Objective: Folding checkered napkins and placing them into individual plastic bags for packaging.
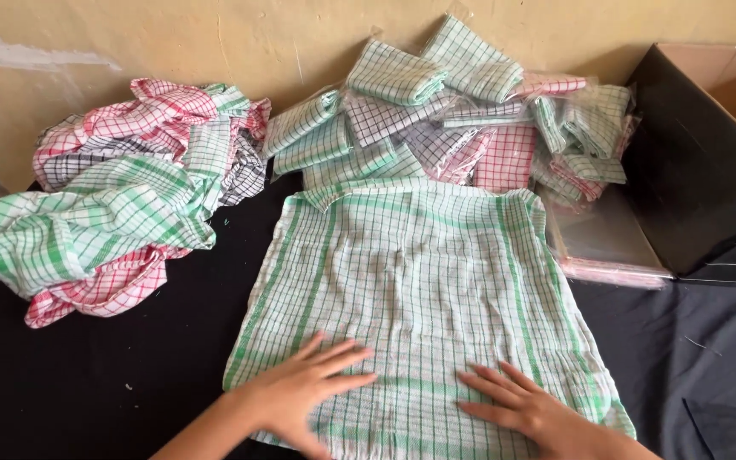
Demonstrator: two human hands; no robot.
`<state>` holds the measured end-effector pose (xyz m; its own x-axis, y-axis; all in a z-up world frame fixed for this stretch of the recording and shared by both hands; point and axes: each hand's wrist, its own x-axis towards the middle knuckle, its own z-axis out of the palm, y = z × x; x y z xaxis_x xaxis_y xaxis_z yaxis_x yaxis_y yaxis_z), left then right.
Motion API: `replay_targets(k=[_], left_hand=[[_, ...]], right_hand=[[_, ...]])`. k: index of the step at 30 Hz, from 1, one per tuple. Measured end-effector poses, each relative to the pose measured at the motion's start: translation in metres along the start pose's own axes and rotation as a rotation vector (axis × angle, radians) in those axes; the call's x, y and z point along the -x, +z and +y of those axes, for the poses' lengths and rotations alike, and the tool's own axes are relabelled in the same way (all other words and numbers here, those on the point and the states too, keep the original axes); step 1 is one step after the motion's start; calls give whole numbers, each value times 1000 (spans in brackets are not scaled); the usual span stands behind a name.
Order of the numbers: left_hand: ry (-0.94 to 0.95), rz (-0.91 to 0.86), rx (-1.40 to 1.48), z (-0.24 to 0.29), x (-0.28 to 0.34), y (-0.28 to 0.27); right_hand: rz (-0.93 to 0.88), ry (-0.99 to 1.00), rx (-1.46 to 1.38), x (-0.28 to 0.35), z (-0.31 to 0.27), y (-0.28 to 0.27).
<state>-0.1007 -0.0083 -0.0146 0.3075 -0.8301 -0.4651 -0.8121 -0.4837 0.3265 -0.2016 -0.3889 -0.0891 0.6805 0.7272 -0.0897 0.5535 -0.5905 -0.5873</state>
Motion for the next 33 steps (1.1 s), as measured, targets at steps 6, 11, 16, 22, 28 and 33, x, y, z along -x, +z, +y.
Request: replay_targets(k=[6,11,16,22,28,33], left_hand=[[-208,-61,151,-32,44,41],[-168,459,225,-84,54,96],[-371,390,355,-70,75,85],[-347,325,428,-69,83,71],[-354,741,685,-124,49,35],[-411,947,775,-168,2,15]], right_hand=[[-79,165,246,82,37,28],[143,288,114,143,62,24],[101,425,-91,178,71,3],[106,604,70,205,122,-21],[658,899,6,135,133,-76],[965,707,-68,60,143,-96]])
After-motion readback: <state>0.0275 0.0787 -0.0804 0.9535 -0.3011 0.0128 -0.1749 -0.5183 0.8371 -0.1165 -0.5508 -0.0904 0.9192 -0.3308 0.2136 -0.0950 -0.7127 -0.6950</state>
